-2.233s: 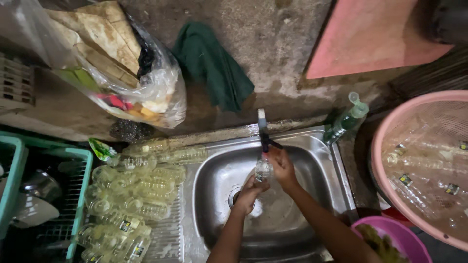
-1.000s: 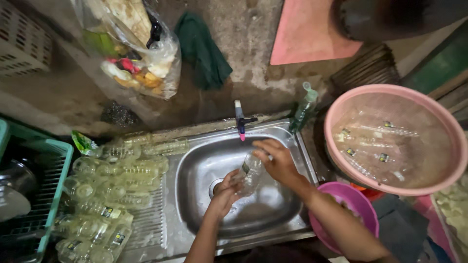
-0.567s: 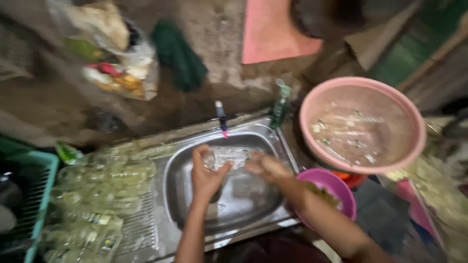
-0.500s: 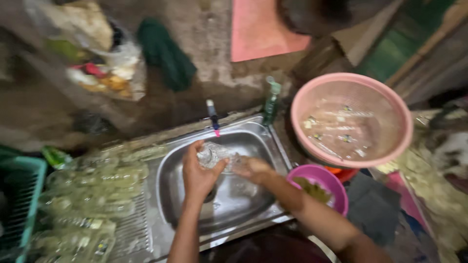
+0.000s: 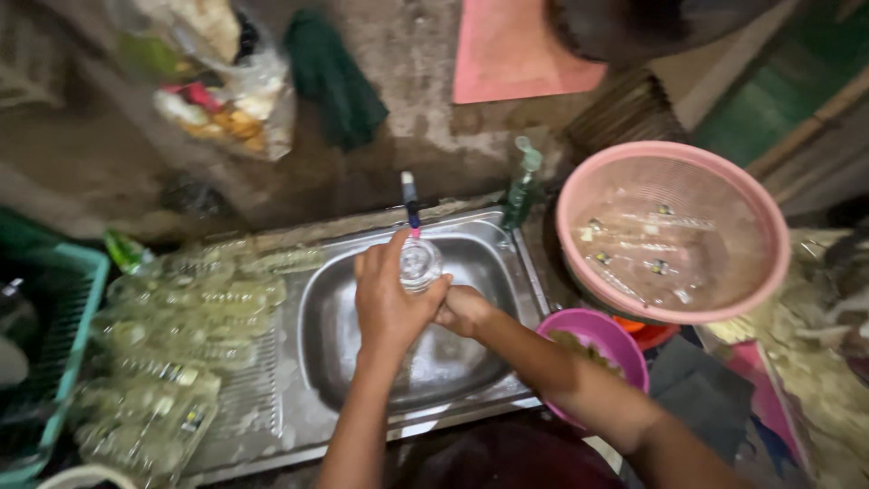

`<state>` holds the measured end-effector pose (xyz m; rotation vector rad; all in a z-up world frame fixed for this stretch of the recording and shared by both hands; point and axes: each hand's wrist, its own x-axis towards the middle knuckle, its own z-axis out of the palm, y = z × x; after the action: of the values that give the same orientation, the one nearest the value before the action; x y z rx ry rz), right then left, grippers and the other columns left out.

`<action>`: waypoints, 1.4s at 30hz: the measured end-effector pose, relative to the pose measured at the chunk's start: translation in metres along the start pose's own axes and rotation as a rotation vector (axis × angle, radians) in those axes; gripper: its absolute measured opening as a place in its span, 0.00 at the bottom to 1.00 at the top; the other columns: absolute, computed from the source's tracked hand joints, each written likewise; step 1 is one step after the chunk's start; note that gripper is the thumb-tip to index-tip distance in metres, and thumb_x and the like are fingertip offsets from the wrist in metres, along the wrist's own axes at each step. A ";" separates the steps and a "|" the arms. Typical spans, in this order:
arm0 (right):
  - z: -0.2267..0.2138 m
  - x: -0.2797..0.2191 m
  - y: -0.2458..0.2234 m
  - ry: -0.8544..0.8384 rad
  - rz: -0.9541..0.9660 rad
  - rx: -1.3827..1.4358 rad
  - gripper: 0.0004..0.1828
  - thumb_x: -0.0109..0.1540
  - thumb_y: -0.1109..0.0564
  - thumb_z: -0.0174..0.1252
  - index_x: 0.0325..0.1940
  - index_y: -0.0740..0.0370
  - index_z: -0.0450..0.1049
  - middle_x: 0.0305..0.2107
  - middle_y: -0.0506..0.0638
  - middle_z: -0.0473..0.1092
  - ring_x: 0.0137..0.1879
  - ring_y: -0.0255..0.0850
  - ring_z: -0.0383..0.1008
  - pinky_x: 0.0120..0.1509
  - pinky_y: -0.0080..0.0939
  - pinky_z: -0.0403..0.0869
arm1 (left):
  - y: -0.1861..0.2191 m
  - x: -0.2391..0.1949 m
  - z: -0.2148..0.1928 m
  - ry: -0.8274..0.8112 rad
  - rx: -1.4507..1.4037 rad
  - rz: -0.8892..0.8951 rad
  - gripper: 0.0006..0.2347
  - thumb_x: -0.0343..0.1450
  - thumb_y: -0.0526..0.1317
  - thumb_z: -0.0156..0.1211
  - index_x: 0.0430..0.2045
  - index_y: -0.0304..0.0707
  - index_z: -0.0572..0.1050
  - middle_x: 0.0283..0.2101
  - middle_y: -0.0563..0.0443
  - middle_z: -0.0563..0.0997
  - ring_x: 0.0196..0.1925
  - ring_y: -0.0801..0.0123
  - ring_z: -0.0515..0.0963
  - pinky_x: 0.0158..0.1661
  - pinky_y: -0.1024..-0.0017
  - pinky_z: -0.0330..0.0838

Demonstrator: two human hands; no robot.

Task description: The person washes plastic bottles under running water in a kitchen sink. They rinse each bottle individually and place them into a pink colander.

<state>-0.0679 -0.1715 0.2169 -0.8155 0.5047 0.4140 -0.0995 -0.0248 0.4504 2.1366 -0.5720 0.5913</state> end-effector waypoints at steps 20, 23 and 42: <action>-0.005 -0.095 -0.092 0.253 -0.370 -0.272 0.17 0.69 0.52 0.57 0.57 0.66 0.71 0.38 0.55 0.72 0.39 0.42 0.74 0.43 0.38 0.75 | -0.111 -0.064 0.056 -0.130 -0.721 -0.963 0.35 0.64 0.38 0.67 0.69 0.47 0.59 0.64 0.44 0.69 0.52 0.55 0.78 0.49 0.60 0.76; -0.008 -0.103 -0.095 0.317 -0.653 -0.550 0.16 0.67 0.52 0.62 0.53 0.65 0.76 0.34 0.50 0.72 0.35 0.37 0.69 0.38 0.35 0.69 | -0.137 -0.086 0.093 -0.115 -1.041 -1.132 0.35 0.65 0.31 0.61 0.70 0.42 0.57 0.65 0.42 0.68 0.56 0.60 0.76 0.49 0.61 0.77; -0.103 -0.220 -0.167 0.757 -1.124 -0.582 0.20 0.67 0.59 0.60 0.63 0.64 0.71 0.41 0.50 0.75 0.43 0.32 0.75 0.49 0.33 0.76 | -0.016 -0.030 0.229 -0.431 -1.247 -0.909 0.38 0.66 0.31 0.64 0.72 0.38 0.51 0.61 0.51 0.72 0.59 0.67 0.75 0.61 0.69 0.66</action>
<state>-0.1832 -0.3882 0.3801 -1.6761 0.5325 -0.8688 -0.0652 -0.1959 0.2980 1.0639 -0.0497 -0.6312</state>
